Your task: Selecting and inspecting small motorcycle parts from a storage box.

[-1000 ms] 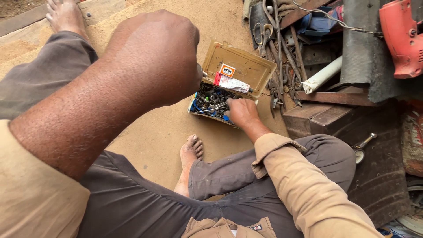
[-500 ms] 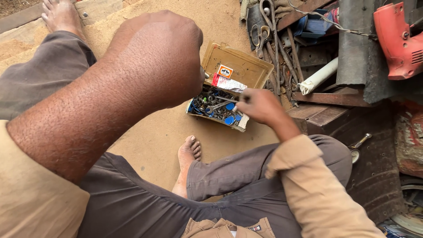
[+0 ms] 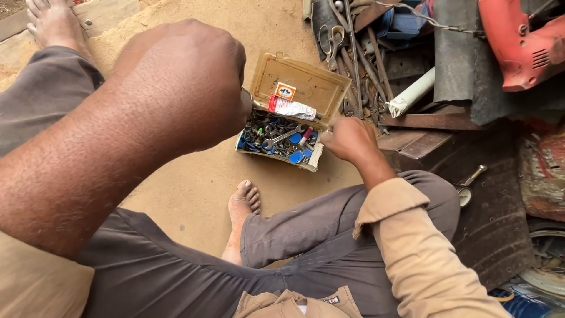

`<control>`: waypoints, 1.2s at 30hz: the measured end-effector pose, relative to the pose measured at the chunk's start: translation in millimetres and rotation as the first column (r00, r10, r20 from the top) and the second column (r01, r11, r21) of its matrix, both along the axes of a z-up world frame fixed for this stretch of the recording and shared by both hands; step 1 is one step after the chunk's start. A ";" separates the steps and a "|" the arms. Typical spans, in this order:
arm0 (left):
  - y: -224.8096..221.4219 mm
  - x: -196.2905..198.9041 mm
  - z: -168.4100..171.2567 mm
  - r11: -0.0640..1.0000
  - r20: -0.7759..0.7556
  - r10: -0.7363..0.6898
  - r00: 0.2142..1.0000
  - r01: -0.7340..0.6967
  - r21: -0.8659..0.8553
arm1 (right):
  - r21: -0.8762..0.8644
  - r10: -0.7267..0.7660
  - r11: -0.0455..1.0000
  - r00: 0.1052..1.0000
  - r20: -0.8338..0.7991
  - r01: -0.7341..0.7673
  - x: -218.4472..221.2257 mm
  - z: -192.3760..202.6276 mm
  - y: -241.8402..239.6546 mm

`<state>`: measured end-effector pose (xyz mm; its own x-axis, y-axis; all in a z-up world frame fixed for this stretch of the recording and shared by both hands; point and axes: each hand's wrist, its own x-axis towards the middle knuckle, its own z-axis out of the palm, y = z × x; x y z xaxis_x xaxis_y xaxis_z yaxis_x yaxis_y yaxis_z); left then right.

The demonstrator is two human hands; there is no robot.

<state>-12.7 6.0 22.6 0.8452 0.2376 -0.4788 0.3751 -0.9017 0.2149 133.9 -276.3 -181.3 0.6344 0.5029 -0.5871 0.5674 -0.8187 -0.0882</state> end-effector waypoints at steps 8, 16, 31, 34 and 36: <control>1.2 0.2 -5.4 1.000 0.029 0.013 1.000 -0.013 0.008 | -0.012 0.038 0.999 0.999 -0.027 -0.039 -9.0 -52.9 -11.2; 4.1 -4.8 -12.3 0.999 0.082 -0.012 0.997 0.008 0.052 | 0.108 -0.068 0.991 0.993 -0.101 0.079 9.9 -49.0 -10.2; 4.8 -4.4 -11.3 0.999 0.067 -0.005 0.998 0.003 0.038 | 0.046 0.161 0.986 0.987 0.003 -0.161 -18.6 -46.0 1.5; 5.8 -5.9 -11.1 0.999 0.080 -0.011 0.997 0.008 0.031 | 0.112 0.172 0.978 0.983 0.066 -0.179 -17.9 -47.8 -1.1; 6.9 -8.2 -10.3 1.000 0.085 0.018 0.996 -0.019 0.006 | 0.158 0.178 0.967 0.975 0.133 -0.198 -16.3 -49.9 -2.8</control>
<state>-20.9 12.9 12.3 0.8782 0.2566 -0.4036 0.3723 -0.8965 0.2401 117.6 -279.1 -231.2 0.5780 0.7051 -0.4108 0.7239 -0.6754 -0.1407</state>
